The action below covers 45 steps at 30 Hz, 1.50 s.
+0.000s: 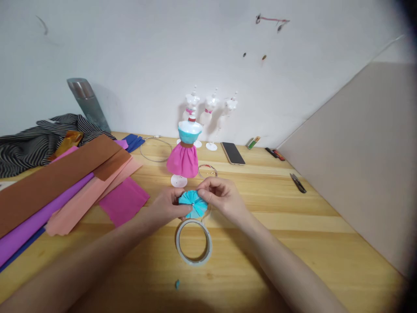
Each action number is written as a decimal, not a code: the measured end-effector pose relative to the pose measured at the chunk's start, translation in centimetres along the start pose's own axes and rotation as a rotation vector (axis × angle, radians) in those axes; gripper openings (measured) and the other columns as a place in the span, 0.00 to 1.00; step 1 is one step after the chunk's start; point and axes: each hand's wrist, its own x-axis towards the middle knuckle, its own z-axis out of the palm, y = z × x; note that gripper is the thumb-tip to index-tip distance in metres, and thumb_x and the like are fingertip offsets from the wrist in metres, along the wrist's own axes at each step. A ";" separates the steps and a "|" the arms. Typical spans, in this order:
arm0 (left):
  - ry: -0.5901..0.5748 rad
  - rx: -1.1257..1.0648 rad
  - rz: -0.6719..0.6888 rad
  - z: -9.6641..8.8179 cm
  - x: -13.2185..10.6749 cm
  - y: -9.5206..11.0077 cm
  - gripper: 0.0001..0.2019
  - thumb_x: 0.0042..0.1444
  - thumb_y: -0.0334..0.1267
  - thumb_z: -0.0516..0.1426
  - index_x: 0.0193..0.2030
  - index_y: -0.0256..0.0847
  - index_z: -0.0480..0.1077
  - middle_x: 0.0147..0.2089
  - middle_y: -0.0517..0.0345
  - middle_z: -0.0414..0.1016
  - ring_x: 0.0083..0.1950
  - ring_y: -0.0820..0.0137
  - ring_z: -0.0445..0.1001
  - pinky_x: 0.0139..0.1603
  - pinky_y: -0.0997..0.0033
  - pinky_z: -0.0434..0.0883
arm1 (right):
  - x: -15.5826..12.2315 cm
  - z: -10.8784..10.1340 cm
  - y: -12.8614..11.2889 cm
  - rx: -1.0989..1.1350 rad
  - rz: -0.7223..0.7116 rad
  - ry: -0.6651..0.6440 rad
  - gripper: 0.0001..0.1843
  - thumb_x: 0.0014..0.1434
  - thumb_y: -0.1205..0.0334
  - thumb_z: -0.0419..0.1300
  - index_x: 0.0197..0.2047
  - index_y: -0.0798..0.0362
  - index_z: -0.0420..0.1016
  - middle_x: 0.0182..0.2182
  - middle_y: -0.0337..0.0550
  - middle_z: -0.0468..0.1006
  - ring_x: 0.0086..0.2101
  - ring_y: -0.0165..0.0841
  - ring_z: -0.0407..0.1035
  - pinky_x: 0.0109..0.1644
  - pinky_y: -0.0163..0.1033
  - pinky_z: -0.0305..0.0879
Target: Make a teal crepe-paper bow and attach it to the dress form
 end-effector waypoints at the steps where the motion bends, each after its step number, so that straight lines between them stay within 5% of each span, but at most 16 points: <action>1: 0.005 -0.015 -0.011 0.0 0.0 0.1 0.08 0.44 0.35 0.61 0.33 0.35 0.73 0.26 0.60 0.72 0.29 0.73 0.70 0.29 0.74 0.70 | 0.0 -0.2 -0.2 -0.008 -0.004 0.013 0.16 0.47 0.50 0.67 0.26 0.54 0.72 0.20 0.36 0.71 0.22 0.27 0.63 0.26 0.34 0.62; 6: 0.027 -0.058 -0.023 -0.3 0.2 0.2 0.11 0.43 0.36 0.61 0.35 0.34 0.74 0.30 0.56 0.76 0.30 0.72 0.72 0.29 0.74 0.70 | 0.0 -1.9 -1.5 -0.080 0.041 0.004 0.16 0.48 0.50 0.66 0.31 0.55 0.73 0.22 0.38 0.72 0.23 0.27 0.64 0.27 0.35 0.63; 12: 0.058 -0.103 -0.036 -0.1 0.1 0.5 0.10 0.40 0.37 0.63 0.30 0.34 0.73 0.27 0.58 0.73 0.27 0.73 0.68 0.27 0.74 0.68 | 0.0 -2.8 -1.3 -0.215 0.158 -0.304 0.14 0.49 0.54 0.66 0.26 0.56 0.71 0.19 0.34 0.67 0.20 0.24 0.59 0.23 0.31 0.55; 27: 0.041 -0.147 -0.032 0.1 0.1 0.2 0.12 0.40 0.37 0.64 0.33 0.34 0.75 0.29 0.56 0.76 0.29 0.72 0.71 0.27 0.75 0.69 | -0.1 -2.3 -1.3 -0.221 0.112 -0.256 0.15 0.53 0.51 0.62 0.26 0.55 0.68 0.19 0.34 0.66 0.20 0.25 0.59 0.24 0.32 0.55; 32: 0.067 -0.216 -0.007 0.0 0.5 -0.7 0.17 0.39 0.40 0.66 0.36 0.34 0.75 0.32 0.54 0.77 0.30 0.71 0.71 0.26 0.75 0.68 | 0.1 -5.9 -1.9 -0.717 0.042 -0.208 0.04 0.54 0.63 0.59 0.32 0.54 0.73 0.26 0.40 0.73 0.26 0.30 0.64 0.29 0.34 0.58; 36: 0.077 -0.230 0.002 -0.1 0.7 -1.4 0.16 0.41 0.42 0.66 0.36 0.34 0.75 0.33 0.53 0.76 0.31 0.71 0.71 0.27 0.75 0.68 | 1.0 -8.6 -0.4 -1.221 0.285 -0.302 0.11 0.47 0.69 0.61 0.37 0.54 0.75 0.37 0.47 0.78 0.34 0.36 0.69 0.33 0.36 0.57; 40: 0.103 -0.243 0.012 -0.3 0.8 -1.6 0.16 0.41 0.42 0.66 0.36 0.34 0.75 0.31 0.54 0.76 0.30 0.73 0.70 0.26 0.76 0.67 | 2.1 -9.0 2.2 -1.241 0.333 -0.367 0.15 0.41 0.68 0.65 0.36 0.53 0.73 0.33 0.44 0.77 0.31 0.36 0.68 0.29 0.35 0.54; 45: 0.116 -0.301 0.036 -0.3 0.7 -1.3 0.15 0.42 0.41 0.66 0.35 0.35 0.76 0.31 0.56 0.77 0.29 0.74 0.69 0.27 0.76 0.67 | 2.6 -8.7 3.8 -1.211 0.289 -0.362 0.16 0.41 0.75 0.58 0.35 0.53 0.69 0.29 0.43 0.75 0.27 0.33 0.65 0.27 0.34 0.50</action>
